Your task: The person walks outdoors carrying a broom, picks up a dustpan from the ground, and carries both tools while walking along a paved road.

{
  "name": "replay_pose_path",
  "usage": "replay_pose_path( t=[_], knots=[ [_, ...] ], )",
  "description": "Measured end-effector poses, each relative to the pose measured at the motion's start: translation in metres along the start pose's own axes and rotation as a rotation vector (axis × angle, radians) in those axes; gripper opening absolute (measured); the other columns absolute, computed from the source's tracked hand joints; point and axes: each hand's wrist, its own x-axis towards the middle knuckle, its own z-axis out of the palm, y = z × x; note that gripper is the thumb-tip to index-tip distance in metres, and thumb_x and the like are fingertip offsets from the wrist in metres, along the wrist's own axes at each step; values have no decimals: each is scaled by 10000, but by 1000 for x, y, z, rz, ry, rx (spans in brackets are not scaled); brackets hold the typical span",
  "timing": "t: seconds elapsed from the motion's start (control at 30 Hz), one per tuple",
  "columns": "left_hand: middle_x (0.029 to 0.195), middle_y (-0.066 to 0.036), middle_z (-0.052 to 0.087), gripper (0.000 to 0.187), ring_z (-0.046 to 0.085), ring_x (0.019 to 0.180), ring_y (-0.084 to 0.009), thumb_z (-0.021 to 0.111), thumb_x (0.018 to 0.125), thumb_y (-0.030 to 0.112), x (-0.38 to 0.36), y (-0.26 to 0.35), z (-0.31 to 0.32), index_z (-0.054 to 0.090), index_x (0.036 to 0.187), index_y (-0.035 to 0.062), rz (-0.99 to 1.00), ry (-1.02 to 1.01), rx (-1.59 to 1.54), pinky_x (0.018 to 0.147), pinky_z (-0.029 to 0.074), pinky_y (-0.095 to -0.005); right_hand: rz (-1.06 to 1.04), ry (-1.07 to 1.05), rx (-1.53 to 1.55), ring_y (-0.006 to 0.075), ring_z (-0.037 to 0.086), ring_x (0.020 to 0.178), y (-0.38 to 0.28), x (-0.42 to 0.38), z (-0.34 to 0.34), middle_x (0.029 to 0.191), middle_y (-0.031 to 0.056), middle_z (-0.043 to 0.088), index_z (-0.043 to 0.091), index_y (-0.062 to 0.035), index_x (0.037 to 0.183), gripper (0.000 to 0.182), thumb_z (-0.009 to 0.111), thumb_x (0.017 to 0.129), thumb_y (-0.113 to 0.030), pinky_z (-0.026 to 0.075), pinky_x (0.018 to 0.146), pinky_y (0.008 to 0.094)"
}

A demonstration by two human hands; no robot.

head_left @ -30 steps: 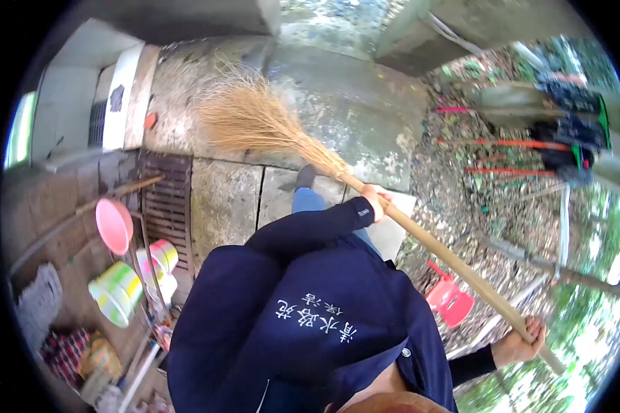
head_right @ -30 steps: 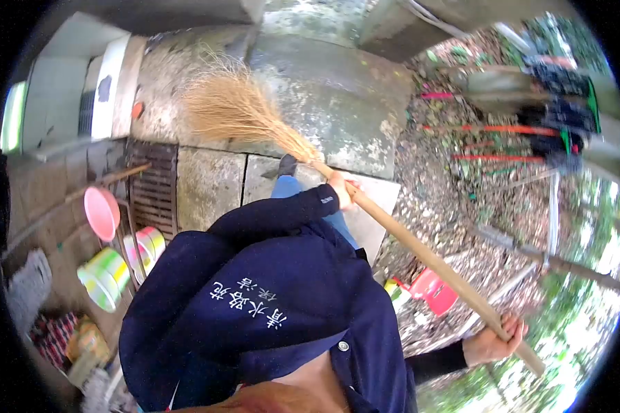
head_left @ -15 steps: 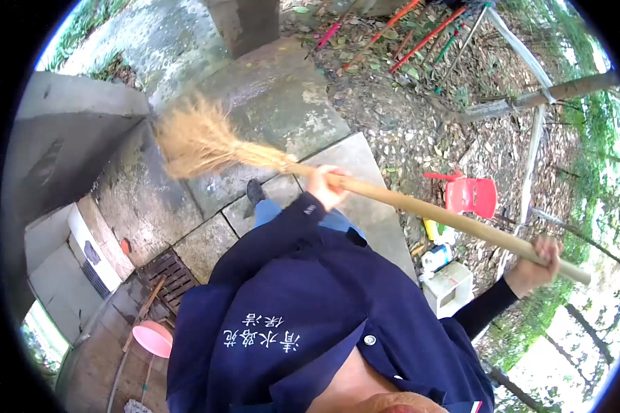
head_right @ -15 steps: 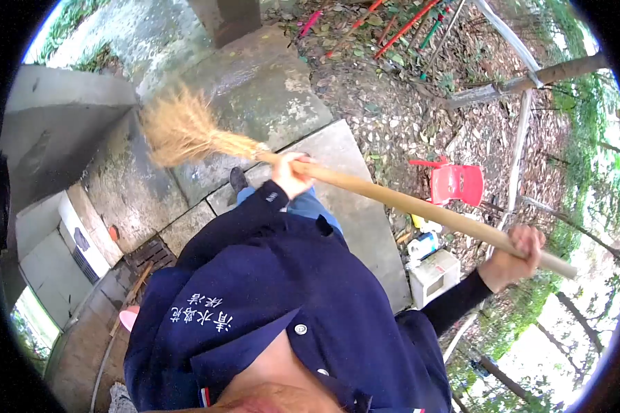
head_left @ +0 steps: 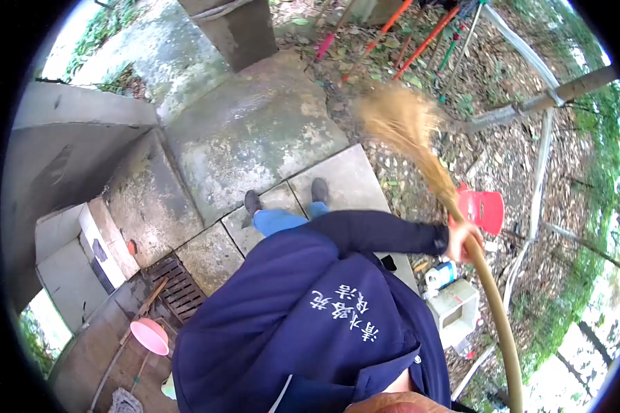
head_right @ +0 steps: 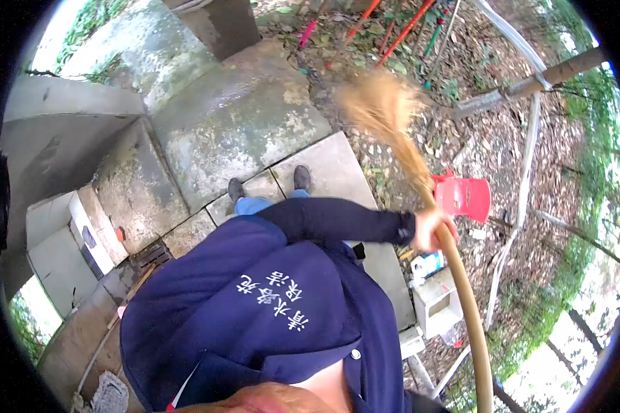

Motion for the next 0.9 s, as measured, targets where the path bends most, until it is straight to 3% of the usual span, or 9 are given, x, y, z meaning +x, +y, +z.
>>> replay_pose_path(
  t=[0.1,0.2,0.43,0.5,0.57,0.63,0.7,0.8,0.9],
  knots=[
    [863,-93,682,140,654,858,-224,627,758,191,-20,-60,69,636,794,56,-108,-233,64,792,516,-410,-33,13,-21,113,467,641,22,2,1,809,33,478,488,-61,915,82,454,946,-130,430,578,253],
    [854,-18,686,129,655,858,-171,608,779,227,-43,-75,78,623,853,122,-117,-87,84,829,503,-431,-22,9,-31,129,491,668,56,6,15,863,57,499,495,-49,971,114,446,954,-150,437,593,270],
    [895,-26,669,187,653,865,-177,580,759,257,-117,-8,-9,608,873,112,262,325,-89,810,526,-382,-112,8,-130,168,545,731,131,58,67,989,111,547,513,-23,1103,235,426,973,-199,452,628,308],
    [893,-22,671,192,650,869,-180,571,761,262,-152,19,-28,608,874,111,331,255,-206,789,527,-367,-390,-53,-487,179,561,749,161,89,91,1026,126,560,518,-15,1140,273,420,978,-212,457,638,319],
    [910,-18,674,189,642,879,-178,544,784,260,-199,44,-32,594,892,114,471,236,-213,797,519,-361,-465,-88,-562,190,576,767,177,112,128,1062,142,574,523,-7,1178,312,414,984,-226,461,648,330],
    [917,-16,674,193,636,916,-178,534,795,265,-242,73,-46,588,907,117,583,169,-241,803,506,-376,147,63,266,158,432,541,112,75,250,598,-4,416,495,-93,600,266,552,771,-288,344,510,292],
    [924,-17,673,197,630,936,-192,527,802,264,-296,97,-50,586,916,115,728,148,-218,804,493,-396,377,17,579,151,384,483,89,61,302,538,-11,331,417,-145,573,218,518,759,-203,342,510,295],
    [921,-46,660,186,630,932,-234,523,791,226,-385,135,-60,573,901,84,838,36,-233,798,478,-423,303,41,774,137,379,465,48,20,370,521,-11,329,402,-134,593,212,508,774,-156,355,502,288],
    [838,-48,623,122,627,914,-234,543,754,161,-495,156,-62,540,841,75,923,-66,-290,821,463,-434,137,-235,1172,113,392,450,-23,-25,424,527,-9,365,402,-114,644,185,492,805,-130,379,498,263]
  ],
)
